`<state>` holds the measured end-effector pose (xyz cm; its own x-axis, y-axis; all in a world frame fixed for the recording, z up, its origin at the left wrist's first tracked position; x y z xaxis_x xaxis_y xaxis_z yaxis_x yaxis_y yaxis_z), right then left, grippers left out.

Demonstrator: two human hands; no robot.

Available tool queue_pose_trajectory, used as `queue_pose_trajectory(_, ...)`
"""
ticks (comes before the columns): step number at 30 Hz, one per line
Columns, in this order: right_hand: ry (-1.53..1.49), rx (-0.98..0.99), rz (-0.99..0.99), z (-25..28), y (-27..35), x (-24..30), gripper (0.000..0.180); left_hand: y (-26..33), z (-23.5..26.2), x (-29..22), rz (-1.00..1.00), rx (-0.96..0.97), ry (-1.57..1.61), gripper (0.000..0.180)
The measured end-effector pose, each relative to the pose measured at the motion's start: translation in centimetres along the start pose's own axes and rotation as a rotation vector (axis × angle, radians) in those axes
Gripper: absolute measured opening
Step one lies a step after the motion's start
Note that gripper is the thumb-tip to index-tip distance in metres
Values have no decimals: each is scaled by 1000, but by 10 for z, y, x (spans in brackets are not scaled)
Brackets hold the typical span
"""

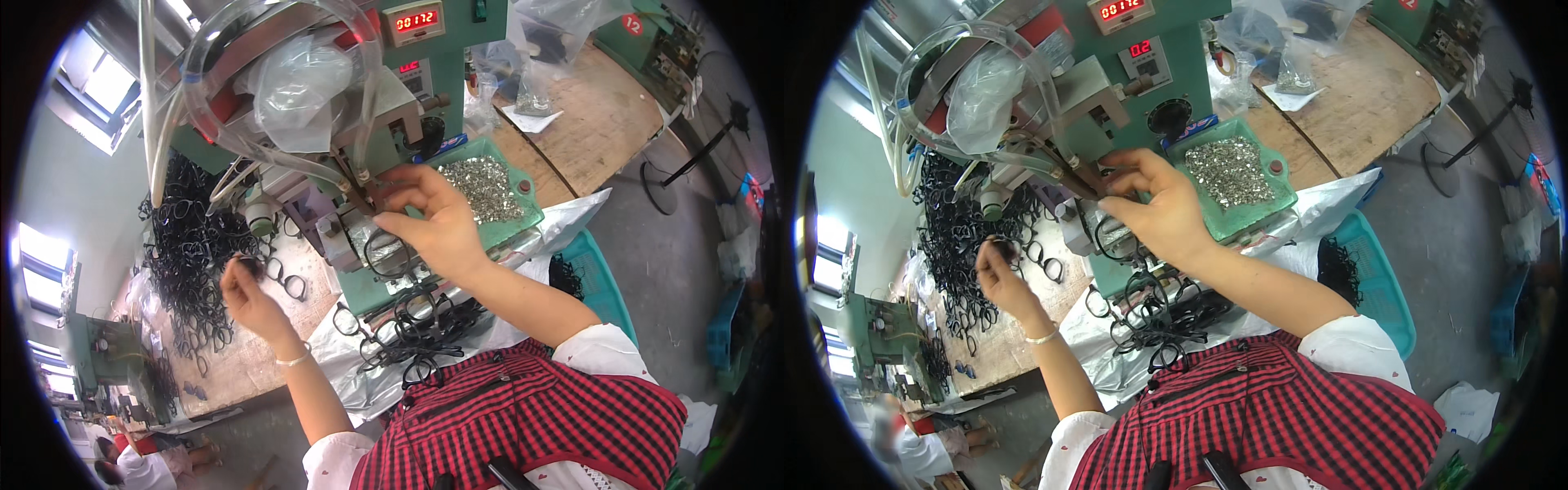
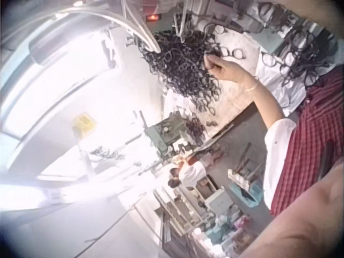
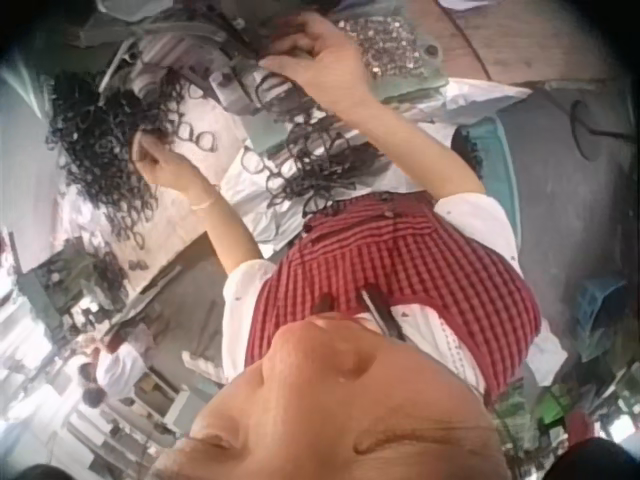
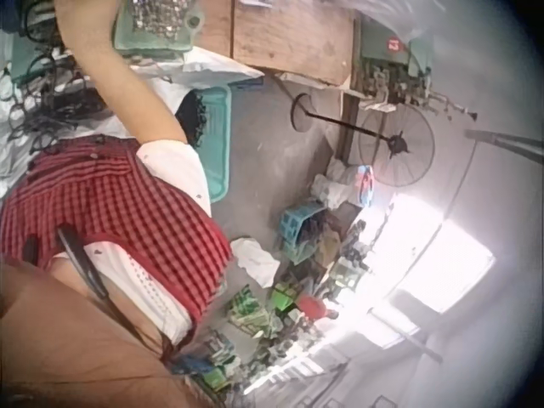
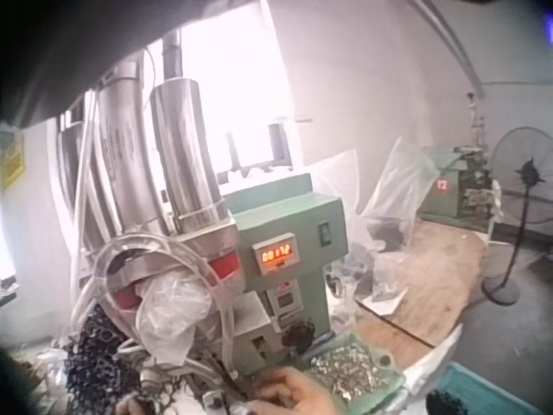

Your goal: The person repeatedly picks up black eyeglass frames and small metal components, places them into a press machine, and removes the assembled frames. The process is continuous and repetitive, with the person handling multiple frames and components throughout the clip.

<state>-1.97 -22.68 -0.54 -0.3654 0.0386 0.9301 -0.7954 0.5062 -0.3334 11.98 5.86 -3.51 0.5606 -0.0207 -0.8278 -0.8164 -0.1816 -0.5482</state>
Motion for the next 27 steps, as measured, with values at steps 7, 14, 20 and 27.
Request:
queue_pose_trajectory(7, 240, 116, -57, 3, 25, 35, 47, 43, -52, -148, -640, 451, 38, 15)
queue_pose_trajectory(14, 1415, -203, 242, 126, 13, -43, 17, 100, -126, -133, -815, 971, -59, 30)
queue_pose_trajectory(20, 1310, -248, 266, 119, 5, -49, 12, 98, -124, -126, -769, 968, -16, 30)
queue_pose_trajectory(27, 1418, -84, 432, 81, -16, -47, 12, 122, -98, -113, -546, 799, -75, 40)
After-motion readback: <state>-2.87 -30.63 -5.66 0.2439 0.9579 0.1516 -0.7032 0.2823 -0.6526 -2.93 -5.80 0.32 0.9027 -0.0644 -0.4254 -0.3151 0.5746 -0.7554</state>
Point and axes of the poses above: each hand's wrist, its own y-axis away from the middle knuckle, its own z-axis out of the back of the hand, x = y × z, the point moved 7 cm from there along -y, towards the middle knuckle, and after that the axes turned 8 degrees about y, right-handed, at the moved point
